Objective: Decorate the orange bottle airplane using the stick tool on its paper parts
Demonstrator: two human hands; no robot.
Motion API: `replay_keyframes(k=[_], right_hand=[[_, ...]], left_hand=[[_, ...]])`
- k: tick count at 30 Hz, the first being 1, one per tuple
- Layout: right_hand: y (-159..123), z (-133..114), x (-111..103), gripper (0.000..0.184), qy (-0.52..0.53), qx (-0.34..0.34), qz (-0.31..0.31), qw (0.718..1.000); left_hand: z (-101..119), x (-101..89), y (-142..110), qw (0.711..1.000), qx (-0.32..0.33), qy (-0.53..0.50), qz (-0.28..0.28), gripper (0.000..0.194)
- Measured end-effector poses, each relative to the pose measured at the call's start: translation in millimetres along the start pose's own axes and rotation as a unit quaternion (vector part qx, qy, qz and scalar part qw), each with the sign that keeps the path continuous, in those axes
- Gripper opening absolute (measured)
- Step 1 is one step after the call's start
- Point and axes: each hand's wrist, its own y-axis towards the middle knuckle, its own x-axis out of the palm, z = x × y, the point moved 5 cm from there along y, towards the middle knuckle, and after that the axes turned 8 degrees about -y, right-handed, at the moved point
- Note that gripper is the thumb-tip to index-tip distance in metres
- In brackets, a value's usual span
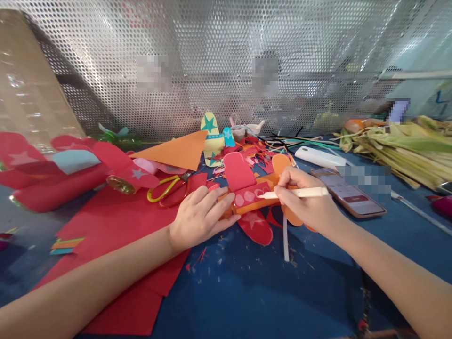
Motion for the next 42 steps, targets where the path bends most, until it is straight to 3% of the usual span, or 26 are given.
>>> replay_keyframes(k=[42], right_hand=[[1.0,1.3,-4.3,0.019,-0.017,-0.004,0.022,1.000]], left_hand=[[0.6,-0.4,0.4,1.000,0.005,-0.001,0.001,0.037]])
